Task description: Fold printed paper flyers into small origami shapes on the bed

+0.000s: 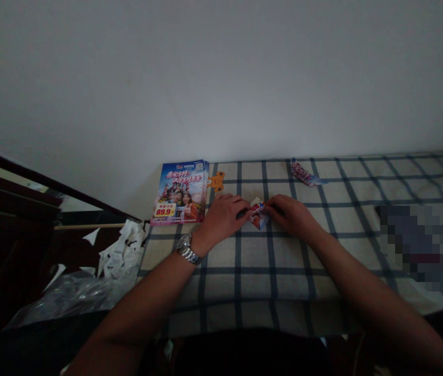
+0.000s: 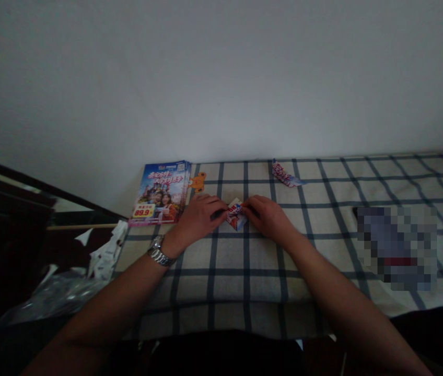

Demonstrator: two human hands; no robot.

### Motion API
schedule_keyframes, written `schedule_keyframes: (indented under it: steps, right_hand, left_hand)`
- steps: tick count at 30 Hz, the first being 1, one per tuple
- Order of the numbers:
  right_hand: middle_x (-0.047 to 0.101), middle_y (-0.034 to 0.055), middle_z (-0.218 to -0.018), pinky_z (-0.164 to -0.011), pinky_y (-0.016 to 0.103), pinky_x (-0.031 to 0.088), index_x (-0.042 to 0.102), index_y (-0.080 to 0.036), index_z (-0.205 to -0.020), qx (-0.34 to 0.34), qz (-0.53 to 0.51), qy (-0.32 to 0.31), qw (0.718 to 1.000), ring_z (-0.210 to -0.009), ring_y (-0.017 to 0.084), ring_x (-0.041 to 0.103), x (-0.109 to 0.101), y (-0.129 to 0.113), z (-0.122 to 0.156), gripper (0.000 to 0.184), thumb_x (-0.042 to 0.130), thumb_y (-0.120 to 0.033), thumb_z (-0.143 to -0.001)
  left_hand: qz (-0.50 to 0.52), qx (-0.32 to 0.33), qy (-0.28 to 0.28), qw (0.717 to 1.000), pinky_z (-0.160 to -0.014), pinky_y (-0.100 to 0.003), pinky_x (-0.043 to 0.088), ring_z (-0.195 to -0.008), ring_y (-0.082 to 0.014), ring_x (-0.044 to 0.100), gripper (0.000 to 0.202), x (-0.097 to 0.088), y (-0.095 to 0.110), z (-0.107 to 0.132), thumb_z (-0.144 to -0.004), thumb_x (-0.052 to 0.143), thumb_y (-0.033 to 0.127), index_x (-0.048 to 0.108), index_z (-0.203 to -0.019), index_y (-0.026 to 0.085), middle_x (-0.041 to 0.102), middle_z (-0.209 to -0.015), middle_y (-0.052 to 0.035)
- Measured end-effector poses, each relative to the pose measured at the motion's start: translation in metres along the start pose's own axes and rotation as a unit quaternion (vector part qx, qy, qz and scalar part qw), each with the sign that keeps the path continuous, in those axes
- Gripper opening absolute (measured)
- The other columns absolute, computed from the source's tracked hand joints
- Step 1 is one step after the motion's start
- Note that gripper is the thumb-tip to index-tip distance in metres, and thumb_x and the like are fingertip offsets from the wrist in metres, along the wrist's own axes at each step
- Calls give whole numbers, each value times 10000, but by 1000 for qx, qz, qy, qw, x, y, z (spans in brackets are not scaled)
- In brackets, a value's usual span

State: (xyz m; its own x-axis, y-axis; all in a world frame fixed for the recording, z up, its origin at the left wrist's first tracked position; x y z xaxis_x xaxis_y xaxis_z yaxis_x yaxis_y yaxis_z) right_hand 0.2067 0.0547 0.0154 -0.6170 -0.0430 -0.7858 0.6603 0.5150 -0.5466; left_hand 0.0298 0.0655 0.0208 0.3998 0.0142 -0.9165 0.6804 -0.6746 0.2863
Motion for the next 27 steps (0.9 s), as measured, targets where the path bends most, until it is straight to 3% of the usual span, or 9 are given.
schedule_keyframes:
  steps: [19,27]
  right_hand:
    - [662,48,-867,-712,343,446,624,-219,-922,52,51,30,997,-787,221,617,6,11,-5,110,594,-267,-1015]
    - [676,60,-930,-733,354,481,668,-228,-1003,61,44,39,996,-843,234,649,7,10,-6,76,603,-269,-1011]
  left_hand:
    - [68,-85,21,994,-760,-348,447,-844,-201,655,152,2,-7,-2,-1015,654,363,707,-968,229,734,-912,-10]
    - [69,-104,36,992,-748,-338,474,-871,-199,642,137,2,-8,-2,-996,676,328,703,-939,206,676,-938,-31]
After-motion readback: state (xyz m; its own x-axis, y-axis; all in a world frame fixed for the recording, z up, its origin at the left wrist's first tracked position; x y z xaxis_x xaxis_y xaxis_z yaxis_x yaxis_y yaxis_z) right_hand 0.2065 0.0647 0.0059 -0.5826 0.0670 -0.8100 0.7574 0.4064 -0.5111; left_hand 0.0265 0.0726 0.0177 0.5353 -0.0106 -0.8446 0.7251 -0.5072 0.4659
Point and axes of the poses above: each hand's wrist, its own z-axis away from the middle knuckle, its own x-axis out of the palm, y = z × x, the point moved 7 cm from there along -z, towards the middle knuckle
